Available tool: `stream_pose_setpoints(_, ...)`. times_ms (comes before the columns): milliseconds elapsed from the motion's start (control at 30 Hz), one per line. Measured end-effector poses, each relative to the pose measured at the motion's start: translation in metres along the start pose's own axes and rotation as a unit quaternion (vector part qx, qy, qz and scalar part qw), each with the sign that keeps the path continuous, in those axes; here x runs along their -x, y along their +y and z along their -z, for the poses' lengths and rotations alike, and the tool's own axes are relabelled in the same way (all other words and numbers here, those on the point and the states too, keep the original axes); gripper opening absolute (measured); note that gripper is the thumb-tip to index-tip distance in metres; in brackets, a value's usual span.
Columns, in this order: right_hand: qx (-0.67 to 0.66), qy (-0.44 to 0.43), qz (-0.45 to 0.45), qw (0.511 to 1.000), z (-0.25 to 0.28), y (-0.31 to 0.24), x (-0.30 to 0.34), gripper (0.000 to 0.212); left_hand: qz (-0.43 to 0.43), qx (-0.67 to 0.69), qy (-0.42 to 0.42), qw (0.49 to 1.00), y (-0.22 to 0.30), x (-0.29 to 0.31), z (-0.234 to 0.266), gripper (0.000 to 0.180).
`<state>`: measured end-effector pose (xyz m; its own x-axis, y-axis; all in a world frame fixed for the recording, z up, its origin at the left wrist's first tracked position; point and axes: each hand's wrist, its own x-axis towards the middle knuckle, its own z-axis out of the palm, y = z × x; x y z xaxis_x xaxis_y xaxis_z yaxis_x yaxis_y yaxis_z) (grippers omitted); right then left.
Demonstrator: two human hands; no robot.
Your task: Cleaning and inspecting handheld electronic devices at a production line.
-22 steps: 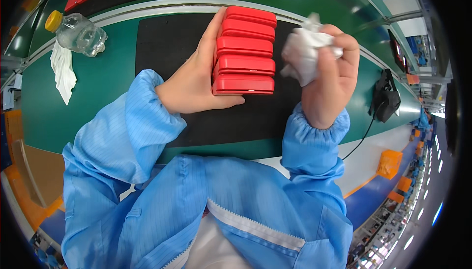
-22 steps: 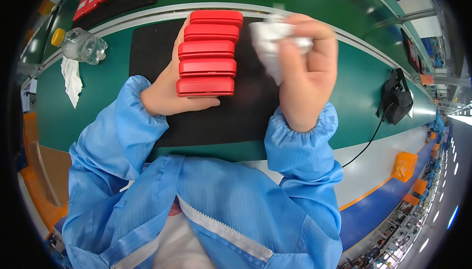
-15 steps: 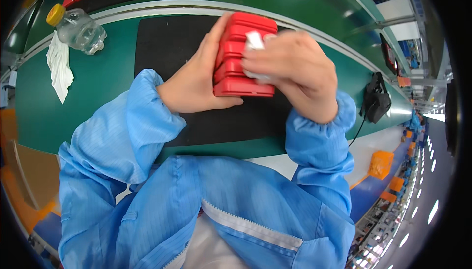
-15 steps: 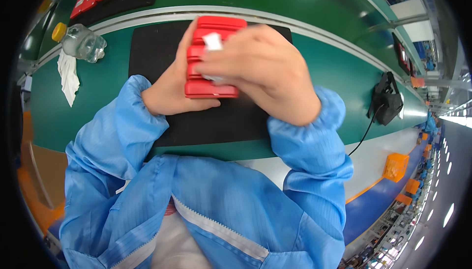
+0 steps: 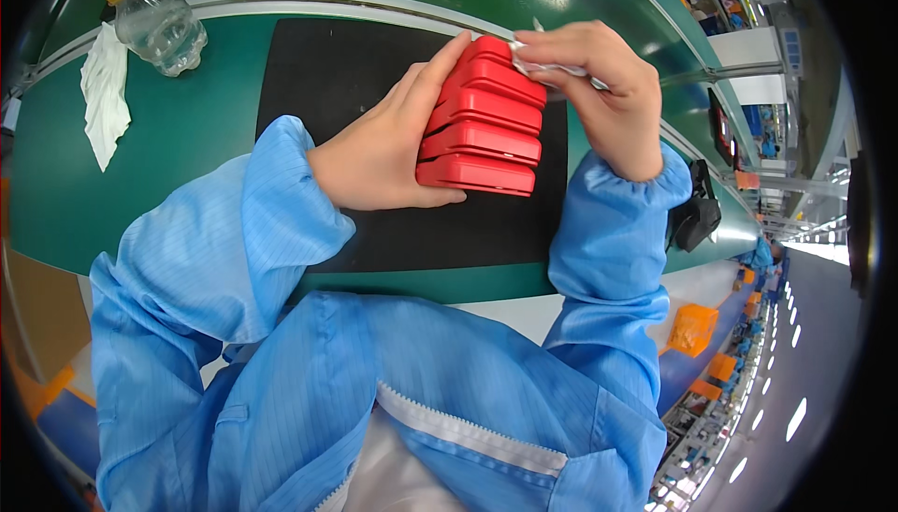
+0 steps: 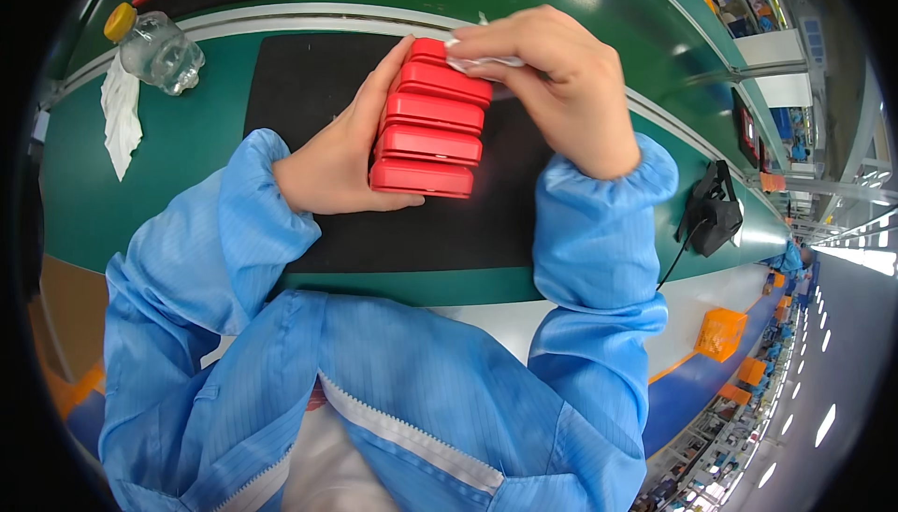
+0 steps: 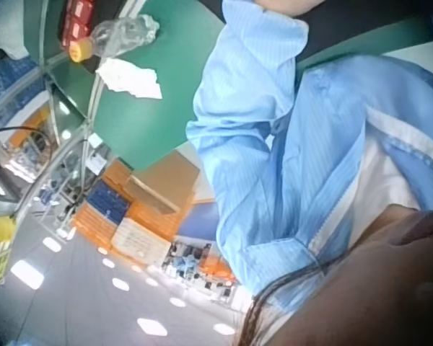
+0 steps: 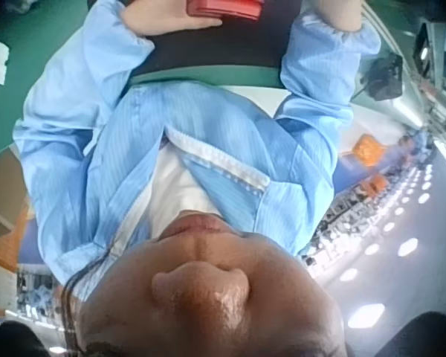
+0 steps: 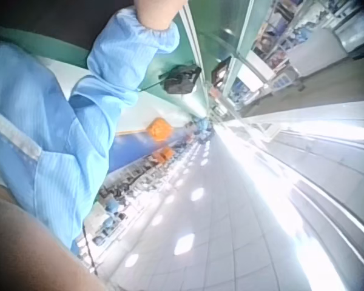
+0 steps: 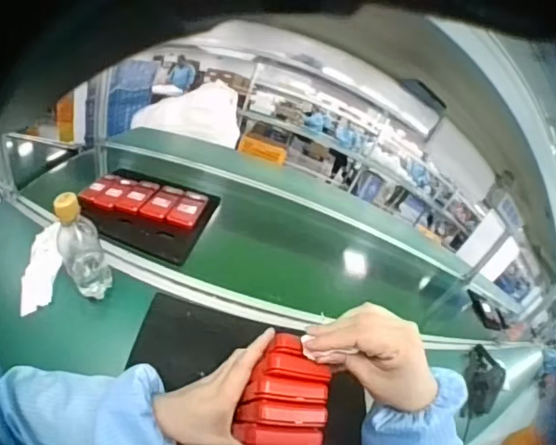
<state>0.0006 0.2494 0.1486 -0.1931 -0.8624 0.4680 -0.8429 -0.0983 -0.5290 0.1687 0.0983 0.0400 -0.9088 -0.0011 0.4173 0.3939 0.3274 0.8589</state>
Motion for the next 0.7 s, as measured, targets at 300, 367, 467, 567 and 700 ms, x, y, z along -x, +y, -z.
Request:
stream_pose_setpoints(300,0.088,-0.054,0.094,0.99,-0.001,-0.002,-0.02,0.022,-0.017,-0.01,0.015,1.0,-0.003,0.004,-0.002,0.128)
stream_pose_setpoints(367,0.096,-0.102,0.111,0.984,0.005,-0.004,-0.022,0.024,-0.009,-0.004,0.019,1.0,-0.001,0.006,-0.001,0.128)
stream_pose_setpoints(467,0.14,-0.131,0.098,0.977,0.029,0.001,-0.009,0.034,-0.018,-0.019,0.011,1.0,-0.001,0.002,-0.002,0.128)
stream_pose_setpoints(567,0.137,-0.135,0.106,0.976,0.033,0.003,-0.004,0.038,-0.026,-0.043,0.01,0.999,0.0,0.002,-0.004,0.127)
stream_pose_setpoints(700,0.135,-0.128,0.163,0.969,0.015,-0.004,-0.022,0.039,-0.028,-0.028,0.019,0.999,-0.004,0.004,-0.004,0.127)
